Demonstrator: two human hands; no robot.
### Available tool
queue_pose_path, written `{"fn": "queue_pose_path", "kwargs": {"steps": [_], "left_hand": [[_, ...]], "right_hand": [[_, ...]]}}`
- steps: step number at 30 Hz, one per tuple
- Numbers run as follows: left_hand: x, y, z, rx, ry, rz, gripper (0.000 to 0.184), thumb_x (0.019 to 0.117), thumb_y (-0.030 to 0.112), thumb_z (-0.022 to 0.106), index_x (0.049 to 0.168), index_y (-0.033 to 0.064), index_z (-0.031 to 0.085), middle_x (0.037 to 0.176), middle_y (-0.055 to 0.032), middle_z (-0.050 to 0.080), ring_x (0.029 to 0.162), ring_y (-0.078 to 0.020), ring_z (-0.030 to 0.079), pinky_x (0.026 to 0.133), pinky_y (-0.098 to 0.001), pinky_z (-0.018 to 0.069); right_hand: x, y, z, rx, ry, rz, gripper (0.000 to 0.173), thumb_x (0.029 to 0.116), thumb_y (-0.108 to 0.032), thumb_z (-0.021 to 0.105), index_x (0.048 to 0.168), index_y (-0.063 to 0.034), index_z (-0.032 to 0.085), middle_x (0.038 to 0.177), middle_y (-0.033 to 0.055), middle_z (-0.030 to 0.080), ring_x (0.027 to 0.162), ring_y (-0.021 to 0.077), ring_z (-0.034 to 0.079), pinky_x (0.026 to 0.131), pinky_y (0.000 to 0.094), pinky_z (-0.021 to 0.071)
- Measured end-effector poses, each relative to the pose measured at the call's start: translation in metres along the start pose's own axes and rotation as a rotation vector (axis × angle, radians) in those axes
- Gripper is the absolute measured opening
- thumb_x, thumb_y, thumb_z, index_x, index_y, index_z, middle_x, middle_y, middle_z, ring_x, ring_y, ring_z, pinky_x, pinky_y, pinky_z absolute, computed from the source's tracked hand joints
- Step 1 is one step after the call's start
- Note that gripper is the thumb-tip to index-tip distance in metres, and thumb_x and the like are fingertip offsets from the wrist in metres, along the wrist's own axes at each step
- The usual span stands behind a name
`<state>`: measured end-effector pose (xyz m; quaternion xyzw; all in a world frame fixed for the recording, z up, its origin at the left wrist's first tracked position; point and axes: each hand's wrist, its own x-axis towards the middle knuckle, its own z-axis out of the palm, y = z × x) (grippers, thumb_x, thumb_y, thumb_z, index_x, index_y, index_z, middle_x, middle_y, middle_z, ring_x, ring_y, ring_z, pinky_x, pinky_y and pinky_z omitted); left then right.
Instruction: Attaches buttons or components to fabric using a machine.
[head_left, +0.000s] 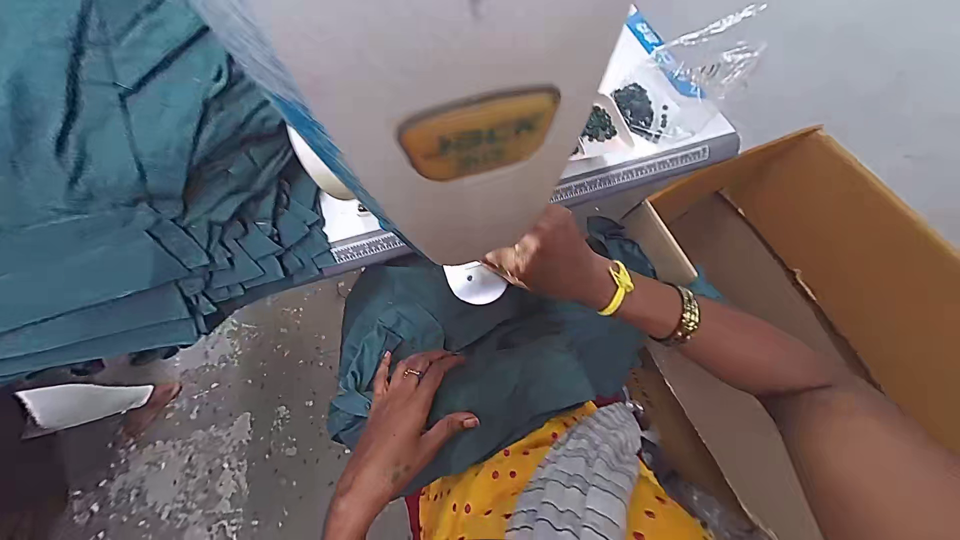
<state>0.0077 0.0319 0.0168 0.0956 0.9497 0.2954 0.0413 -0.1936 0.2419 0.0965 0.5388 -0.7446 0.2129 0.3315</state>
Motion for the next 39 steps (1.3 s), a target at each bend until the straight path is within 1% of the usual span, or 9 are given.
{"fn": "queue_pose_path", "kwargs": {"steps": [8,10,14,17,23,29,32,35,39], "left_hand": [[-0.053,-0.021,-0.055,-0.599,-0.259,0.244,0.026,0.1021,0.035,0.062,0.096,0.0102,0.067,0.096,-0.0005,0.066,0.113,-0.0069,0.061,0.121,-0.0402,0.0322],[-0.06,-0.036,-0.073,-0.565,-0.185,0.192,0.024,0.1015,0.033,0.064,0.096,0.0093,0.067,0.097,0.0,0.066,0.114,-0.0043,0.059,0.121,-0.04,0.0308],[-0.042,-0.028,-0.082,-0.449,0.076,0.172,0.02,0.1022,0.036,0.062,0.105,0.0181,0.07,0.108,0.0085,0.066,0.116,0.0012,0.057,0.115,-0.0335,0.0399],[-0.017,0.006,-0.094,-0.467,0.355,0.283,0.02,0.1049,0.039,0.054,0.119,0.0349,0.068,0.119,0.0252,0.061,0.116,0.0097,0.053,0.102,-0.0154,0.0428],[-0.003,0.054,-0.114,-0.61,0.173,0.596,0.052,0.1067,0.048,0.043,0.07,0.0132,0.056,0.071,0.0004,0.06,0.082,-0.0104,0.065,0.092,-0.0328,0.0522],[0.043,0.066,-0.044,-0.12,0.213,0.418,0.038,0.1055,0.038,0.053,0.14,0.0241,0.057,0.101,-0.0014,0.07,0.086,-0.0123,0.069,0.074,-0.0326,0.0592],[0.05,0.054,0.009,0.114,0.149,0.403,0.038,0.0845,0.002,0.066,0.118,0.0196,0.072,0.089,-0.0111,0.069,0.071,-0.0316,0.07,0.056,-0.0494,0.0567],[0.045,-0.001,0.012,0.069,0.562,-0.011,0.025,0.0979,0.01,0.054,0.083,-0.0053,0.067,0.072,-0.016,0.066,0.065,-0.03,0.068,0.059,-0.0485,0.0557],[0.026,-0.063,-0.009,-0.297,0.737,-0.467,0.029,0.1026,0.019,0.053,0.103,-0.0097,0.056,0.084,-0.0145,0.065,0.07,-0.0169,0.066,0.067,-0.0366,0.0562]], "right_hand": [[-0.101,0.026,-0.05,0.339,-0.289,0.911,0.037,0.1028,-0.037,0.06,0.087,-0.0044,0.066,0.068,0.0086,0.061,0.055,0.0213,0.059,0.051,0.0411,0.0503],[-0.15,0.046,-0.035,0.366,-0.596,1.157,0.049,0.1071,-0.043,0.051,0.107,0.0026,0.071,0.093,0.024,0.069,0.086,0.0404,0.068,0.079,0.0636,0.0525],[-0.198,0.042,0.006,0.565,-0.64,1.346,0.053,0.1026,-0.041,0.061,0.13,0.0041,0.061,0.128,0.0242,0.063,0.12,0.0332,0.061,0.107,0.0506,0.0447],[-0.169,0.038,-0.026,0.528,-0.373,1.322,0.035,0.1017,-0.032,0.064,0.113,0.0015,0.067,0.096,0.0159,0.069,0.086,0.0233,0.066,0.082,0.0469,0.054],[-0.068,0.048,-0.197,0.301,0.441,1.097,0.016,0.1086,-0.029,0.052,0.105,-0.0145,0.057,0.084,-0.0083,0.058,0.073,-0.0032,0.06,0.067,0.0159,0.0522],[-0.042,-0.036,-0.16,0.784,-0.597,0.323,0.037,0.1006,-0.031,0.062,0.133,-0.0146,0.066,0.111,0.0005,0.075,0.086,0.0078,0.071,0.072,0.0279,0.0588],[-0.04,-0.083,-0.108,1.012,-0.815,0.05,0.046,0.0928,-0.021,0.073,0.136,-0.0117,0.063,0.099,0.0111,0.071,0.076,0.0243,0.069,0.06,0.0411,0.0539],[-0.043,-0.094,-0.077,1.257,-0.881,0.11,0.059,0.0923,-0.015,0.074,0.146,-0.0061,0.053,0.124,0.0164,0.068,0.11,0.029,0.068,0.09,0.0464,0.0559],[-0.067,-0.122,-0.018,1.282,-0.951,0.365,0.071,0.0976,-0.021,0.07,0.159,-0.0079,0.036,0.155,0.022,0.045,0.139,0.0358,0.05,0.11,0.0546,0.0448]]}}
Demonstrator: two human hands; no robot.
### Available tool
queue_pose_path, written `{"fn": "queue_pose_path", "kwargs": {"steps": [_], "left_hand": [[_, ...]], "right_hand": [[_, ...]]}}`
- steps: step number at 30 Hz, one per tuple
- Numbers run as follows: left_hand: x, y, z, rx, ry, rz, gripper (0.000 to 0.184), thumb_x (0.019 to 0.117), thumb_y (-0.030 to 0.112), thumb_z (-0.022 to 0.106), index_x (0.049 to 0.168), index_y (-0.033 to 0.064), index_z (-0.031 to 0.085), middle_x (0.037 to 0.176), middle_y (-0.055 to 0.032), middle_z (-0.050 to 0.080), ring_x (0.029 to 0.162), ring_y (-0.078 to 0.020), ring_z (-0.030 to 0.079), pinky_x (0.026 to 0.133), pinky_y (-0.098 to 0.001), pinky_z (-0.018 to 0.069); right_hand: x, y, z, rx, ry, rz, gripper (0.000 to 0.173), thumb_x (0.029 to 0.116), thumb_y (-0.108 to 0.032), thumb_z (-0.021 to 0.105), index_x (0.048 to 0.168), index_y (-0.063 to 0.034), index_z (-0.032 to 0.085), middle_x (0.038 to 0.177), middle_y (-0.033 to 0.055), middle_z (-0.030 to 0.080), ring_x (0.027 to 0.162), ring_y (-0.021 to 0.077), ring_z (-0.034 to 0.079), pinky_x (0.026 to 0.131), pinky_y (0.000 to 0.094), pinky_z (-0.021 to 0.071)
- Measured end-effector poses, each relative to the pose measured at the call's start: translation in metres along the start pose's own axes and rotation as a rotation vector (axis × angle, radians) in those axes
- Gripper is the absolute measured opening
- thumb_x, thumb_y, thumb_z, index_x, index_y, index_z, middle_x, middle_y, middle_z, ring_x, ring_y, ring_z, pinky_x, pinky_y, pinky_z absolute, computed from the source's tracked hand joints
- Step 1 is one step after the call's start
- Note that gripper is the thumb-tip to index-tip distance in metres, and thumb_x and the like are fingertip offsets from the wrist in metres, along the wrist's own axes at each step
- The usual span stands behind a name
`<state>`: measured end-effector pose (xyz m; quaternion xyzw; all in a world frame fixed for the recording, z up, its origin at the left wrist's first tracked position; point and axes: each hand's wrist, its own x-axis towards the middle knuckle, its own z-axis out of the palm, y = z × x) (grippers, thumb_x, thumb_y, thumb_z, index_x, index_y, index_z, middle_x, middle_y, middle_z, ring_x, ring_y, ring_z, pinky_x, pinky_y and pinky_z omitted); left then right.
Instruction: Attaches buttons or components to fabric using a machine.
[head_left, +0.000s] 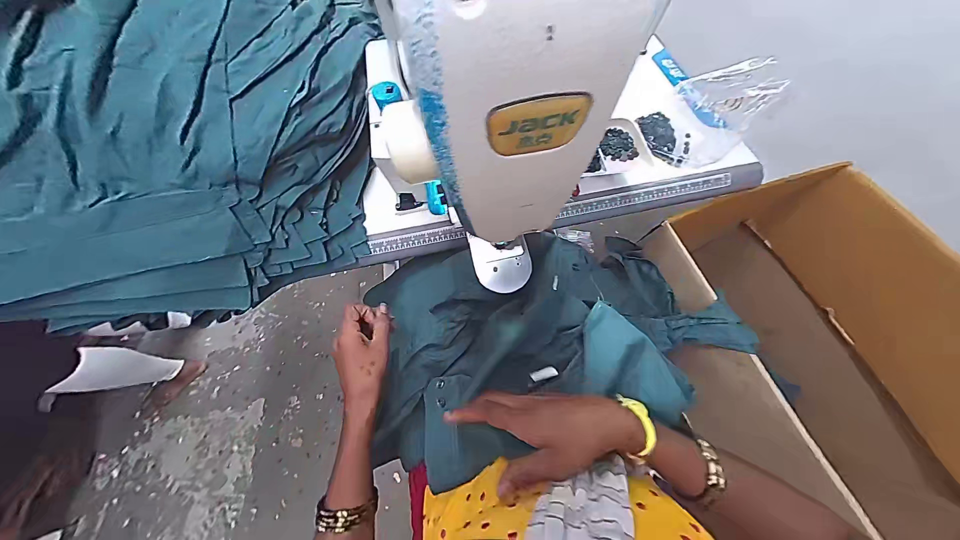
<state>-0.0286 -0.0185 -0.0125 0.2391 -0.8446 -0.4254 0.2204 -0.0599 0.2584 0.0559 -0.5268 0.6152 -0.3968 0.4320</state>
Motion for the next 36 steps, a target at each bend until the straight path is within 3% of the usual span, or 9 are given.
{"fn": "queue_pose_path", "kwargs": {"steps": [4,8,10,16,22,25,30,33,36], "left_hand": [[-0.034,0.031,-0.013,-0.052,-0.414,0.079,0.042,0.102,0.031,0.053,0.127,-0.0022,0.058,0.107,-0.0126,0.069,0.086,-0.0177,0.07,0.074,-0.0363,0.0596],[-0.048,0.069,0.015,0.225,-0.806,0.098,0.056,0.0997,0.047,0.06,0.135,0.0032,0.06,0.115,-0.0198,0.07,0.106,-0.0383,0.068,0.091,-0.0617,0.052],[-0.042,0.062,0.032,0.114,-0.647,0.09,0.037,0.1043,0.031,0.054,0.108,-0.0029,0.068,0.087,-0.0181,0.068,0.083,-0.0319,0.067,0.077,-0.0536,0.0526],[0.011,0.012,0.017,-0.17,-0.041,-0.258,0.028,0.1091,0.02,0.044,0.107,-0.0025,0.062,0.082,-0.0033,0.058,0.073,-0.0051,0.056,0.071,-0.0284,0.0486],[-0.001,0.001,0.013,-0.094,-0.126,-0.234,0.027,0.1077,0.02,0.045,0.099,0.0023,0.063,0.072,0.0019,0.053,0.064,-0.0032,0.051,0.064,-0.0253,0.0439],[-0.001,0.003,0.013,-0.05,-0.099,-0.22,0.027,0.1079,0.022,0.046,0.098,0.0034,0.064,0.07,0.0025,0.052,0.062,-0.0033,0.05,0.062,-0.0252,0.0429],[-0.018,0.017,0.0,0.149,-0.081,0.302,0.063,0.1053,0.049,0.045,0.134,-0.0057,0.054,0.125,-0.0245,0.063,0.119,-0.0368,0.059,0.102,-0.0547,0.0458],[-0.033,0.04,0.007,-0.08,-0.275,0.575,0.066,0.0967,0.07,0.044,0.13,0.0145,0.058,0.133,-0.0056,0.062,0.134,-0.0184,0.05,0.114,-0.0401,0.0369],[-0.049,0.056,0.034,-0.473,-0.487,0.517,0.026,0.1018,0.037,0.059,0.112,0.0169,0.07,0.123,0.0083,0.067,0.126,0.0013,0.053,0.111,-0.0234,0.0429]], "right_hand": [[0.028,0.013,0.02,-0.224,-0.013,0.251,0.068,0.0987,-0.036,0.068,0.159,-0.0209,0.04,0.168,0.0199,0.023,0.143,0.0451,0.043,0.095,0.064,0.0491],[0.037,0.005,0.018,-0.323,-0.09,0.213,0.05,0.1025,-0.032,0.062,0.146,-0.0087,0.054,0.136,0.027,0.056,0.125,0.0463,0.056,0.088,0.0603,0.0509],[0.032,0.002,0.012,-0.374,-0.13,0.205,0.049,0.1036,-0.029,0.061,0.149,-0.0119,0.052,0.143,0.0262,0.053,0.127,0.0459,0.056,0.088,0.0605,0.0516],[-0.016,0.012,-0.001,-0.183,0.115,0.187,0.09,0.0961,-0.036,0.071,0.163,-0.0033,0.021,0.155,0.0233,0.046,0.138,0.0368,0.052,0.114,0.0502,0.0415],[-0.01,0.017,-0.011,-0.417,0.539,0.179,0.03,0.1006,-0.025,0.064,0.124,-0.0062,0.066,0.095,0.0086,0.072,0.079,0.0208,0.071,0.07,0.0387,0.0604],[0.025,0.018,-0.021,-0.743,0.633,0.206,0.036,0.0869,-0.006,0.073,0.122,-0.0104,0.069,0.108,0.0173,0.067,0.091,0.0335,0.071,0.064,0.045,0.0601],[0.057,0.029,-0.018,-0.822,0.731,-0.072,0.013,0.0991,-0.015,0.063,0.094,-0.0096,0.073,0.088,0.0099,0.067,0.08,0.0238,0.069,0.058,0.0344,0.0558],[0.051,0.006,-0.029,-0.719,0.792,-0.196,0.018,0.1013,-0.019,0.062,0.095,-0.0073,0.074,0.081,0.007,0.067,0.07,0.0168,0.067,0.059,0.0274,0.0541],[0.039,-0.018,-0.045,-0.631,0.856,-0.321,0.015,0.1005,-0.014,0.062,0.096,-0.004,0.073,0.079,0.0079,0.066,0.069,0.0141,0.063,0.061,0.0235,0.0513]]}}
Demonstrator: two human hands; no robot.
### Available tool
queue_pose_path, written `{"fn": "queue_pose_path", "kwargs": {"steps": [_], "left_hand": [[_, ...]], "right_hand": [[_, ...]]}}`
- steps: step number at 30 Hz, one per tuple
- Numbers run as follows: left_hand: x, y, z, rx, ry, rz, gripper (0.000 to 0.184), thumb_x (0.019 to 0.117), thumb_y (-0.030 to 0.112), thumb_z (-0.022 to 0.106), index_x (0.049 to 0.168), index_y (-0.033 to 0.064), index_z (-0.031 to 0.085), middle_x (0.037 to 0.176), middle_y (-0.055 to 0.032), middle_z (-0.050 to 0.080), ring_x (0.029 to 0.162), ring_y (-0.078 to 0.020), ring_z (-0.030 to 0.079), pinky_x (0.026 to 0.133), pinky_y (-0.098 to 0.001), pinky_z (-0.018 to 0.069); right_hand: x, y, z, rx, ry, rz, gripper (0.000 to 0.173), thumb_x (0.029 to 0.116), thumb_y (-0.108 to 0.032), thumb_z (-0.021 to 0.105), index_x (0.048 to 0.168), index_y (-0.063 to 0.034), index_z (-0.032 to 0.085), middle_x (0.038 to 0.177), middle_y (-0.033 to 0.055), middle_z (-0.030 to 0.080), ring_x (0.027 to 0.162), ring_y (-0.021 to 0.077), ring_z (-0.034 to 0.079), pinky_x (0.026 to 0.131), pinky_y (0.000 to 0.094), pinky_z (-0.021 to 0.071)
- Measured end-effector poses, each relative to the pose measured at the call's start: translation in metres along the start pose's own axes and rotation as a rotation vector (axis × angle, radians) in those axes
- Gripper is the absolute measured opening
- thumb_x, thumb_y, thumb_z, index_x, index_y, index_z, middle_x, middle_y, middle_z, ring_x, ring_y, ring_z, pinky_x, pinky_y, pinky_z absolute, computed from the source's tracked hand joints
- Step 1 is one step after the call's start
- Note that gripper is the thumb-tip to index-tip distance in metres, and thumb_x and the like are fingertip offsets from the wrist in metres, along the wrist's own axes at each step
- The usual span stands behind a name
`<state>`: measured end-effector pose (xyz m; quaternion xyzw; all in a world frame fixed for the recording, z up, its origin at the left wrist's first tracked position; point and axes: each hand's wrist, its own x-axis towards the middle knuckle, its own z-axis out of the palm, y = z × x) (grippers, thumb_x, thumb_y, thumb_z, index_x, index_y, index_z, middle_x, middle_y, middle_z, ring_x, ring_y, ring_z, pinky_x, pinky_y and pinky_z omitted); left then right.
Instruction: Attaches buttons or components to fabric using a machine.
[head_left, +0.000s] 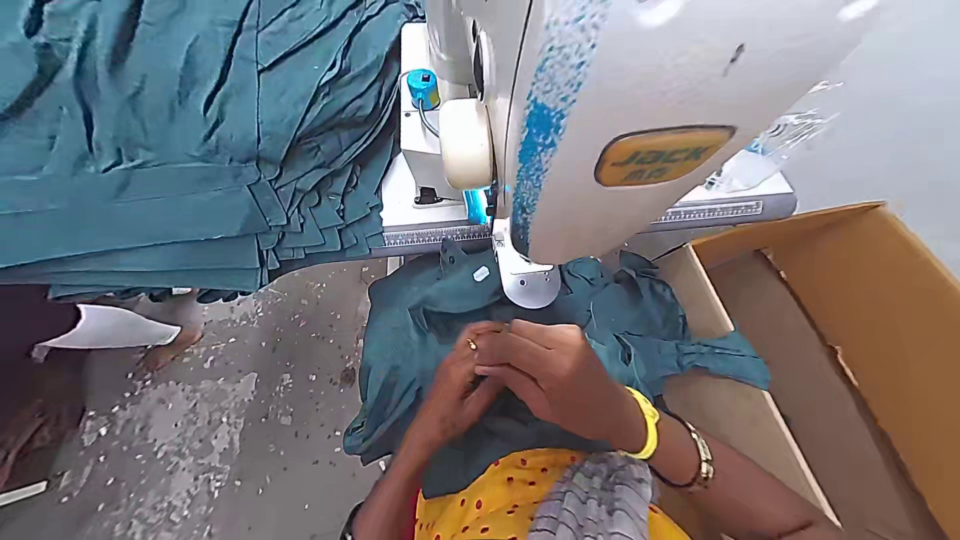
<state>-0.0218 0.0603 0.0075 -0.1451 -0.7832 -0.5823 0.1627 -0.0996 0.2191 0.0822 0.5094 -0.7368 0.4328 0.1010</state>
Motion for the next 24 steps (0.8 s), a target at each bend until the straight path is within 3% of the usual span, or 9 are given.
{"fn": "queue_pose_path", "kwargs": {"steps": [3,5,7,9,13,15,18,22,24], "left_hand": [[0.021,0.006,0.006,-0.339,-0.034,-0.108,0.022,0.1051,0.03,0.055,0.115,0.018,0.071,0.115,0.013,0.072,0.109,0.0034,0.064,0.098,-0.0213,0.0536],[0.041,0.015,-0.001,-0.419,0.022,-0.195,0.013,0.1061,0.023,0.053,0.11,0.0134,0.062,0.096,0.0085,0.07,0.084,-0.0008,0.067,0.078,-0.0219,0.0574],[0.063,0.02,-0.01,-0.281,0.08,-0.239,0.011,0.1035,0.014,0.054,0.112,0.0072,0.054,0.092,0.0082,0.062,0.077,0.0031,0.06,0.07,-0.0162,0.0527],[0.082,0.022,-0.016,-0.133,0.12,-0.337,0.018,0.0988,0.013,0.057,0.113,0.0034,0.053,0.083,0.005,0.062,0.07,0.0019,0.058,0.063,-0.0156,0.0492],[0.1,0.022,-0.024,-0.066,0.107,-0.464,0.018,0.098,0.015,0.058,0.112,0.0054,0.055,0.083,0.0036,0.064,0.072,0.001,0.061,0.065,-0.0168,0.0498],[0.1,0.024,-0.023,-0.082,0.101,-0.487,0.014,0.0981,0.013,0.058,0.109,0.0064,0.054,0.083,0.0041,0.064,0.07,0.0013,0.061,0.063,-0.0159,0.049],[0.097,0.025,-0.022,-0.099,0.115,-0.48,0.013,0.0971,0.012,0.058,0.108,0.0059,0.054,0.088,0.0041,0.062,0.071,0.0022,0.059,0.063,-0.0146,0.0492],[0.096,0.028,-0.02,-0.148,0.144,-0.519,0.01,0.0978,0.01,0.057,0.106,0.0078,0.052,0.072,0.0091,0.059,0.059,0.0039,0.057,0.055,-0.0125,0.0467],[0.097,0.029,-0.02,-0.144,0.144,-0.521,0.011,0.0983,0.01,0.057,0.108,0.007,0.052,0.076,0.0075,0.06,0.063,0.003,0.058,0.058,-0.0131,0.0479]], "right_hand": [[0.003,0.011,-0.028,0.079,0.147,0.114,0.018,0.1015,-0.017,0.064,0.095,-0.0023,0.072,0.089,0.006,0.073,0.083,0.0043,0.069,0.075,0.0172,0.0562],[-0.001,0.03,-0.038,0.133,0.243,0.265,0.018,0.0989,-0.017,0.067,0.094,-0.0004,0.071,0.088,0.0018,0.073,0.077,-0.0035,0.065,0.071,0.0125,0.0543],[-0.004,0.049,-0.035,0.162,0.302,0.386,0.015,0.0957,-0.015,0.069,0.092,-0.0007,0.071,0.082,-0.0023,0.07,0.07,-0.0069,0.061,0.065,0.0109,0.0519],[-0.004,0.061,-0.03,0.181,0.298,0.483,0.011,0.0922,-0.014,0.067,0.09,-0.0029,0.069,0.077,-0.0053,0.066,0.066,-0.0078,0.056,0.062,0.0106,0.0474],[0.017,0.071,-0.039,0.229,0.103,0.6,0.025,0.0895,-0.024,0.075,0.094,-0.0052,0.059,0.077,-0.0055,0.054,0.068,-0.0035,0.05,0.065,0.0138,0.0434],[0.03,0.071,-0.039,0.263,0.095,0.623,0.029,0.0836,-0.019,0.081,0.091,-0.0049,0.057,0.075,-0.005,0.053,0.067,-0.0028,0.047,0.064,0.0146,0.0412],[0.039,0.072,-0.037,0.325,0.125,0.663,0.03,0.0789,-0.011,0.083,0.087,-0.0082,0.055,0.074,-0.0066,0.055,0.068,-0.0043,0.052,0.066,0.0138,0.0463],[0.038,0.072,-0.034,0.294,0.109,0.719,0.031,0.0796,-0.015,0.084,0.088,-0.0064,0.056,0.074,-0.0041,0.054,0.067,0.0,0.051,0.065,0.0188,0.0452],[0.036,0.074,-0.041,0.352,0.043,0.705,0.032,0.0814,-0.016,0.083,0.091,-0.0065,0.054,0.074,-0.005,0.053,0.066,-0.0009,0.049,0.064,0.0173,0.0439]]}}
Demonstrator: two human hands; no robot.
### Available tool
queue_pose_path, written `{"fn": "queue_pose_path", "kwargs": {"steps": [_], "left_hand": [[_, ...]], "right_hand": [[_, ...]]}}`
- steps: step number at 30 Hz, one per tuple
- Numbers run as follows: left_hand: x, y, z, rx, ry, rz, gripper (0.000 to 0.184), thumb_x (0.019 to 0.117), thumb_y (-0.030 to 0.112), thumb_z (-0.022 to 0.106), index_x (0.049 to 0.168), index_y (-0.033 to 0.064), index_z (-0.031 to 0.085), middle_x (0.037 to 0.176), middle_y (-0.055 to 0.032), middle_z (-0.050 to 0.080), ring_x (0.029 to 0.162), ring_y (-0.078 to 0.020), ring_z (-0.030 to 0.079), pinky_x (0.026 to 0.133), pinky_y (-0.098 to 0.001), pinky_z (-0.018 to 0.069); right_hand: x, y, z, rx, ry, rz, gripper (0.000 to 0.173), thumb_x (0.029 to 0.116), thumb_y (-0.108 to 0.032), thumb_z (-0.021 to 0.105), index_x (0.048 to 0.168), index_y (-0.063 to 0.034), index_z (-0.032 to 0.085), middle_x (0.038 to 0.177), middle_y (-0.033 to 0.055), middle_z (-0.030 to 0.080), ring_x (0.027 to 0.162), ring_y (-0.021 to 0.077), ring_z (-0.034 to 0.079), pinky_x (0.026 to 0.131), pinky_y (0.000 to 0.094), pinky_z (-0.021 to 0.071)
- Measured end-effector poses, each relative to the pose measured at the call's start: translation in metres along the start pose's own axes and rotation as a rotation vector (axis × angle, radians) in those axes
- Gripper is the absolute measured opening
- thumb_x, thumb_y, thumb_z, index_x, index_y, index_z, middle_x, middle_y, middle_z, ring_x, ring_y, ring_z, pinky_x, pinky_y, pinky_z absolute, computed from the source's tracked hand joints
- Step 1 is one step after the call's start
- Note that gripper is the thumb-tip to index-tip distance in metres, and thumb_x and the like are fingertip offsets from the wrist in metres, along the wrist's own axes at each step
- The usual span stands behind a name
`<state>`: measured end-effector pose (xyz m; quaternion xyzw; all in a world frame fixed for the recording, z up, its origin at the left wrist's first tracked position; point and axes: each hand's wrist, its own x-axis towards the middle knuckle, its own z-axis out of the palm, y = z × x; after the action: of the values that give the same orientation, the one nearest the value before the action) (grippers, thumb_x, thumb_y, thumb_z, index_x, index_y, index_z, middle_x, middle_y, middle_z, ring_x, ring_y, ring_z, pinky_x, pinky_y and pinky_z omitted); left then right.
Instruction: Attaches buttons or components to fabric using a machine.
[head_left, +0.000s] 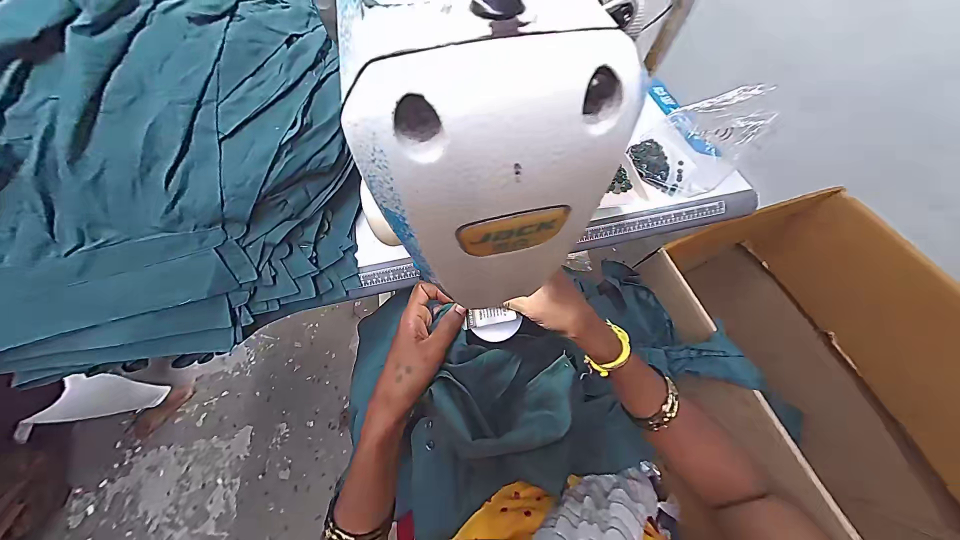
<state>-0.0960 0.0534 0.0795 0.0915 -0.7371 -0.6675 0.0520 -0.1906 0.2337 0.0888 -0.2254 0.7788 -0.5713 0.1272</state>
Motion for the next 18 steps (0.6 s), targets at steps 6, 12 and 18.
{"fn": "queue_pose_path", "kwargs": {"steps": [6,12,18], "left_hand": [[0.01,0.004,-0.001,0.057,0.054,0.013,0.014,0.0975,0.012,0.058,0.11,0.0066,0.052,0.083,0.0055,0.063,0.072,0.0028,0.062,0.066,-0.0155,0.052],[0.012,-0.001,-0.001,0.086,0.045,0.013,0.015,0.0979,0.013,0.058,0.11,0.0059,0.054,0.086,0.0039,0.064,0.075,0.0013,0.062,0.068,-0.0163,0.052],[0.012,-0.003,0.002,0.051,0.054,0.049,0.02,0.0985,0.01,0.057,0.116,0.002,0.054,0.098,0.0005,0.064,0.083,0.0009,0.064,0.073,-0.015,0.0537]], "right_hand": [[-0.01,0.014,-0.028,0.246,0.044,0.109,0.021,0.0934,-0.01,0.071,0.099,-0.0103,0.051,0.074,-0.0079,0.053,0.062,-0.0021,0.05,0.06,0.0151,0.0444],[-0.009,0.035,-0.061,-0.102,0.211,0.037,0.016,0.0993,-0.014,0.065,0.111,-0.0028,0.061,0.08,0.0011,0.061,0.064,0.0072,0.058,0.06,0.0252,0.0514],[0.025,0.058,-0.084,-0.854,0.425,-0.277,0.018,0.1007,-0.009,0.062,0.11,0.0,0.075,0.106,0.0217,0.067,0.097,0.039,0.068,0.078,0.0536,0.0571]]}}
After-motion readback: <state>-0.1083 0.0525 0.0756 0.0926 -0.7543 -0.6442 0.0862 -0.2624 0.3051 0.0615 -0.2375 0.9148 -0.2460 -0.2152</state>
